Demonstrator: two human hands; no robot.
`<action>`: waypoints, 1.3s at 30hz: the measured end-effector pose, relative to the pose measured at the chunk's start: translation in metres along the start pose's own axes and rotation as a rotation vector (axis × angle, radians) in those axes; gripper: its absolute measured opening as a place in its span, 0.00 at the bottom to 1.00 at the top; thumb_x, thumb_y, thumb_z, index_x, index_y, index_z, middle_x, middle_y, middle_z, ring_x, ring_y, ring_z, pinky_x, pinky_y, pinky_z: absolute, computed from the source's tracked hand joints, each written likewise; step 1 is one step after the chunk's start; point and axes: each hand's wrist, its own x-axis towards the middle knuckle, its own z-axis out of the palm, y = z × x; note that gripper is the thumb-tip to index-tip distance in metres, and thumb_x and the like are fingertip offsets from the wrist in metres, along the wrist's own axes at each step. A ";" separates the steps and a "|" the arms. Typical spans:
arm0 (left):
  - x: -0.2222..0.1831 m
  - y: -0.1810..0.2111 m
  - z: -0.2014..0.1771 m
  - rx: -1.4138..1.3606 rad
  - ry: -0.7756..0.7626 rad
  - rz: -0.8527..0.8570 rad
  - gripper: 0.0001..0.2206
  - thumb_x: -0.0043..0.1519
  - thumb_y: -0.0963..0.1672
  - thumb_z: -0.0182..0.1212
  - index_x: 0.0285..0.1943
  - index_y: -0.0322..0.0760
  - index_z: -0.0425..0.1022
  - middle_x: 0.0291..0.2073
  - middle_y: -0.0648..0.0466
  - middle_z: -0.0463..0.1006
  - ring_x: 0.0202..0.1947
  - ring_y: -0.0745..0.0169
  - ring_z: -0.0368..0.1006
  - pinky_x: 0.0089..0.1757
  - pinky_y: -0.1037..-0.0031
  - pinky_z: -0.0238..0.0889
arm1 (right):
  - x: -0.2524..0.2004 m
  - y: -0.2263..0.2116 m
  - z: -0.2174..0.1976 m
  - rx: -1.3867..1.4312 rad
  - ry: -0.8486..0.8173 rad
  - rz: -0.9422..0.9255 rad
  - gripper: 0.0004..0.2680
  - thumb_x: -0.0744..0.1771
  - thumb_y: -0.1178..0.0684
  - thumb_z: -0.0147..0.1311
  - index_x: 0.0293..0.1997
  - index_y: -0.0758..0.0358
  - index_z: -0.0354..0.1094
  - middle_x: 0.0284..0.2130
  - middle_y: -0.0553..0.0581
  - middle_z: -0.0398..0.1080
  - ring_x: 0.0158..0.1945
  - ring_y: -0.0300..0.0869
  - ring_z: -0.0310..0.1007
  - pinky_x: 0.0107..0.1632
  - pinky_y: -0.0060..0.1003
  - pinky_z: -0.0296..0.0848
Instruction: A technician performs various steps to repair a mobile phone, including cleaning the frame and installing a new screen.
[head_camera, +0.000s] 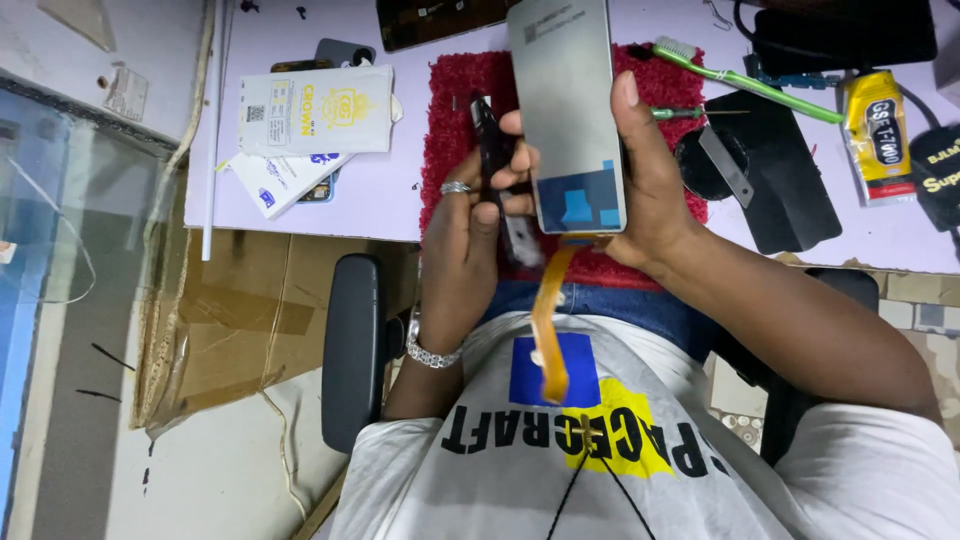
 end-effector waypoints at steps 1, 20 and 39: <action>-0.006 0.008 0.001 -0.315 -0.054 -0.029 0.44 0.68 0.67 0.32 0.79 0.32 0.56 0.63 0.48 0.75 0.59 0.55 0.73 0.55 0.64 0.69 | 0.001 0.002 0.000 0.051 -0.072 0.020 0.34 0.65 0.28 0.56 0.65 0.76 0.65 0.44 0.64 0.77 0.49 0.52 0.81 0.53 0.49 0.85; -0.014 -0.035 0.022 -1.571 -0.066 0.297 0.47 0.63 0.39 0.72 0.90 0.45 0.43 0.84 0.43 0.57 0.85 0.26 0.52 0.80 0.30 0.45 | -0.100 -0.060 -0.084 -0.867 -0.102 -0.630 0.47 0.65 0.13 0.50 0.89 0.55 0.43 0.68 0.63 0.61 0.79 0.59 0.65 0.91 0.57 0.67; -0.010 -0.026 0.032 -1.554 0.103 0.367 0.43 0.71 0.68 0.39 0.89 0.47 0.51 0.82 0.43 0.61 0.82 0.39 0.60 0.81 0.31 0.47 | -0.103 -0.046 -0.094 -1.127 -0.204 -0.847 0.48 0.56 0.29 0.59 0.86 0.61 0.44 0.74 0.55 0.56 0.76 0.47 0.65 0.82 0.52 0.75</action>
